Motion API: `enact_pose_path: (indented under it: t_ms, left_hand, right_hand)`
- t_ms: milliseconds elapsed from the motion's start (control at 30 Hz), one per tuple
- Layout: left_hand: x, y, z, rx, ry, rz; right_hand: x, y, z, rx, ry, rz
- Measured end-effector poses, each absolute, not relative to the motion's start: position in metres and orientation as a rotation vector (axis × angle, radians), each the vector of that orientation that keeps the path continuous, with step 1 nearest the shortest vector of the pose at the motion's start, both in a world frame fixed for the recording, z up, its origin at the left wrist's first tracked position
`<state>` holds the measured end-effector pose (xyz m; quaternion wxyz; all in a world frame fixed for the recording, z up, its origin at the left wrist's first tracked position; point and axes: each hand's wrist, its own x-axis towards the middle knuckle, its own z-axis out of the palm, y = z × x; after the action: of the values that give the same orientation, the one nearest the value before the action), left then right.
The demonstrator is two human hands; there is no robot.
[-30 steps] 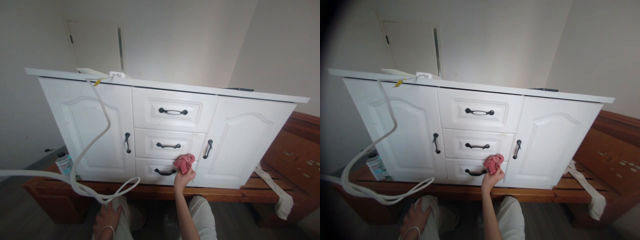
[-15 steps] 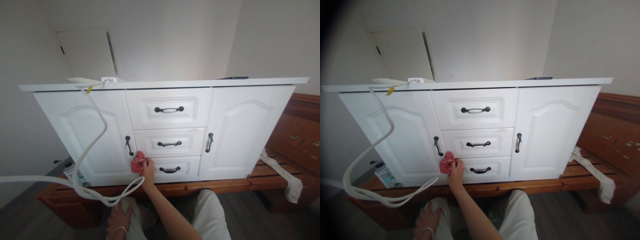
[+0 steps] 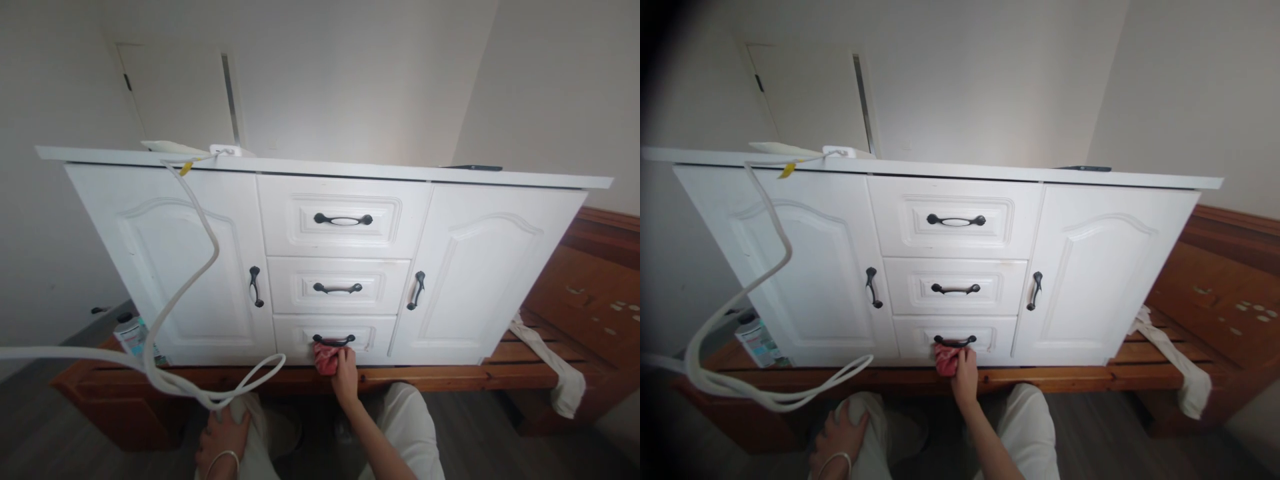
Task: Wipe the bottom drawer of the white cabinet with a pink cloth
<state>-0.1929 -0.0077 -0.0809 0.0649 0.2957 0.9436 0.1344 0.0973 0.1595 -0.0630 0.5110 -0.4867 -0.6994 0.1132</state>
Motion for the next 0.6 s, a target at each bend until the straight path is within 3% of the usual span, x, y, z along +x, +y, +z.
enact_pose_path:
  t_ms: [233, 400, 600]
  left_hand:
    - [-0.186, -0.003, -0.075, 0.879, 2.842, 0.411]
    - [-0.182, -0.001, -0.07, 0.84, 2.855, 0.431]
    - [-0.185, -0.004, -0.068, 0.813, 2.833, 0.455]
  right_hand:
    - [0.242, 0.181, -0.036, -1.405, -1.377, 0.134]
    - [0.241, 0.197, 0.021, -1.326, -1.518, 0.035]
    - [0.219, 0.207, 0.127, -1.161, -1.442, -0.034]
